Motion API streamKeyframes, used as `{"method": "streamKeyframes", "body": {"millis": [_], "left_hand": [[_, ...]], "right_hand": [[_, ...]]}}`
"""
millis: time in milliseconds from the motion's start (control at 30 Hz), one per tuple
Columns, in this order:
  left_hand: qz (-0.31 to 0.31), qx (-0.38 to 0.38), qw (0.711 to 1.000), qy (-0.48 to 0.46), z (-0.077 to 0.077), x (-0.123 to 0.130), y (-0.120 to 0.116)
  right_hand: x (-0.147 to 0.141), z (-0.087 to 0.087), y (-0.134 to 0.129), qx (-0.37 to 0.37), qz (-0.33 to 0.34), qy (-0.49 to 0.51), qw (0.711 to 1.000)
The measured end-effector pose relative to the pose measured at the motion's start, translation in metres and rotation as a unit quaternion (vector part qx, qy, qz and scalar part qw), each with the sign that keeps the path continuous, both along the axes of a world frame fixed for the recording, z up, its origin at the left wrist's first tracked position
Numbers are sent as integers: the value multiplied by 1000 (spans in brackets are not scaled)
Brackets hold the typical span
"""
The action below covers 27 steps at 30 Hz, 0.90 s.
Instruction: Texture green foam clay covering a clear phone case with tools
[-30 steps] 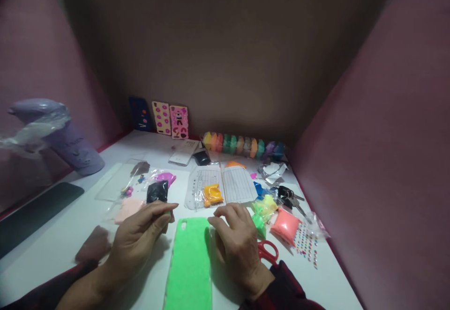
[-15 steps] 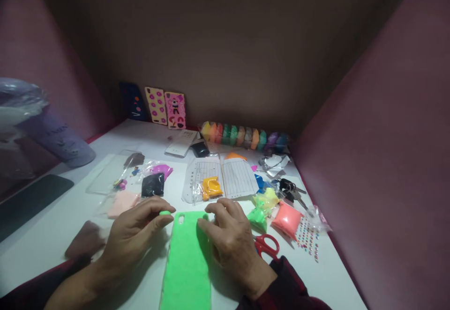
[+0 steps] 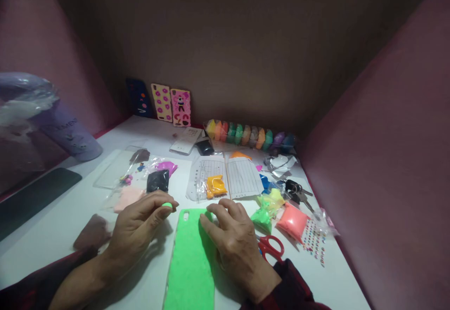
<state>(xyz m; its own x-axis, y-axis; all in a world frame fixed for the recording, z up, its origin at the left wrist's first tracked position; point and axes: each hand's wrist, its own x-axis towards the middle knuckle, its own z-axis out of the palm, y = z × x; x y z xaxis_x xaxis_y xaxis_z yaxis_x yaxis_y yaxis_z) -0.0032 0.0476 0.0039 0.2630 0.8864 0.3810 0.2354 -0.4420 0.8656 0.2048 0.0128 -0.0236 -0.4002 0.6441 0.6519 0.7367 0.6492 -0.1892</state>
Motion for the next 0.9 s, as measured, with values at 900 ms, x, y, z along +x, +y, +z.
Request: {"method": "streamKeyframes", "body": {"millis": [900], "left_hand": [[67, -137, 984, -92, -3, 7, 0]], "right_hand": [[-5, 8, -6, 45, 22, 22, 998]]}}
